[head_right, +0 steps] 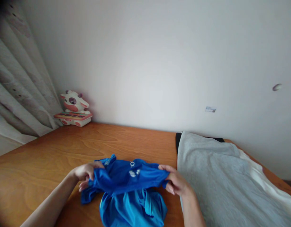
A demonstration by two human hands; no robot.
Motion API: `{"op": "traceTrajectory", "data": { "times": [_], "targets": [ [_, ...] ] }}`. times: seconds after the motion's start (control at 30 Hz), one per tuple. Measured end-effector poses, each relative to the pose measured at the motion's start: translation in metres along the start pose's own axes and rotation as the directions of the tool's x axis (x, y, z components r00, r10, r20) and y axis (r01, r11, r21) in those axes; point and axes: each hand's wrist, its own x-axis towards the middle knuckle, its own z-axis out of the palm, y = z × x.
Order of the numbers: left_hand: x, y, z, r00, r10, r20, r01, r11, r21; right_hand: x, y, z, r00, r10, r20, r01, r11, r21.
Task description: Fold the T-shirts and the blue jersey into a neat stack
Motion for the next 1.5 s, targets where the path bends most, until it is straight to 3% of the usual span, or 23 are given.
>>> {"op": "traceTrajectory", "data": {
  "times": [0.07,0.1,0.13,0.17,0.2,0.23,0.27,0.3,0.33,0.37,0.4,0.43,0.5,0.57,0.6,0.67,0.77,0.93,1.1,1.17,1.23,1.37,1.5],
  "targets": [
    [-0.004,0.0,0.001,0.97,-0.095,0.224,0.09,0.995,0.033,-0.007,0.002,-0.002,0.972,0.143,0.188,-0.138,0.99,-0.038],
    [-0.003,0.002,0.003,0.977,-0.059,0.205,0.057,0.998,0.017,-0.008,0.001,-0.001,0.958,0.166,0.232,-0.161,0.986,-0.041],
    [0.0,0.005,0.006,0.995,0.034,0.098,-0.033,0.999,-0.019,-0.007,-0.002,0.002,0.964,0.132,0.232,-0.131,0.991,-0.018],
    [0.005,0.008,0.008,0.983,0.164,-0.085,-0.168,0.985,-0.044,-0.003,-0.004,0.004,0.985,0.031,0.171,-0.036,0.999,0.026],
    [0.012,0.011,0.01,0.907,0.291,-0.305,-0.311,0.95,-0.019,0.002,-0.008,0.008,0.992,-0.116,0.045,0.113,0.992,0.06],
    [0.019,0.012,0.011,0.766,0.388,-0.512,-0.415,0.907,0.067,0.008,-0.011,0.01,0.955,-0.272,-0.12,0.28,0.959,0.05],
    [0.025,0.013,0.01,0.596,0.458,-0.659,-0.447,0.872,0.201,0.015,-0.013,0.012,0.871,-0.402,-0.282,0.417,0.909,-0.007],
    [0.03,0.012,0.009,0.44,0.519,-0.733,-0.405,0.843,0.355,0.022,-0.014,0.014,0.774,-0.486,-0.406,0.495,0.864,-0.09],
    [0.034,0.01,0.008,0.325,0.586,-0.742,-0.311,0.807,0.501,0.028,-0.014,0.014,0.701,-0.524,-0.483,0.513,0.842,-0.168],
    [0.037,0.008,0.006,0.259,0.656,-0.709,-0.201,0.755,0.625,0.033,-0.013,0.014,0.663,-0.531,-0.528,0.492,0.84,-0.227],
    [0.039,0.004,0.005,0.251,0.717,-0.651,-0.104,0.688,0.718,0.038,-0.01,0.013,0.649,-0.527,-0.549,0.457,0.847,-0.273],
    [0.039,0.001,0.005,0.299,0.756,-0.583,-0.039,0.62,0.784,0.04,-0.006,0.013,0.648,-0.53,-0.547,0.418,0.848,-0.325],
    [0.04,-0.005,0.009,0.47,0.75,-0.465,0.014,0.52,0.854,0.043,0.003,0.015,0.648,-0.589,-0.483,0.344,0.792,-0.505],
    [0.041,-0.008,0.017,0.607,0.695,-0.387,0.037,0.461,0.886,0.043,0.011,0.021,0.642,-0.681,-0.353,0.265,0.629,-0.731],
    [0.042,-0.009,0.021,0.648,0.675,-0.353,0.04,0.433,0.9,0.043,0.014,0.024,0.641,-0.71,-0.292,0.218,0.533,-0.817],
    [0.043,-0.008,0.028,0.685,0.662,-0.303,0.035,0.385,0.922,0.043,0.018,0.031,0.644,-0.728,-0.235,0.119,0.398,-0.91],
    [0.044,-0.007,0.03,0.711,0.652,-0.264,-0.003,0.378,0.926,0.046,0.02,0.035,0.638,-0.728,-0.25,0.046,0.36,-0.932],
    [0.047,-0.011,0.023,0.705,0.64,-0.305,-0.019,0.446,0.895,0.051,0.023,0.024,0.593,-0.73,-0.341,0.072,0.469,-0.88],
    [0.046,-0.012,0.02,0.642,0.657,-0.394,0.052,0.476,0.878,0.051,0.021,0.011,0.424,-0.696,-0.58,0.1,0.672,-0.734],
    [0.041,-0.006,0.021,0.633,0.663,-0.398,0.082,0.454,0.887,0.051,0.02,0.006,0.351,-0.636,-0.688,0.124,0.759,-0.639],
    [0.034,0.001,0.023,0.636,0.673,-0.376,0.074,0.432,0.899,0.051,0.02,0.003,0.309,-0.599,-0.739,0.164,0.799,-0.579],
    [0.027,0.011,0.032,0.62,0.717,-0.317,-0.014,0.414,0.91,0.048,0.021,0.005,0.353,-0.634,-0.688,0.109,0.758,-0.643],
    [0.034,0.006,0.04,0.648,0.705,-0.288,-0.027,0.399,0.916,0.045,0.021,0.015,0.498,-0.721,-0.482,0.001,0.556,-0.831]
  ]
}}
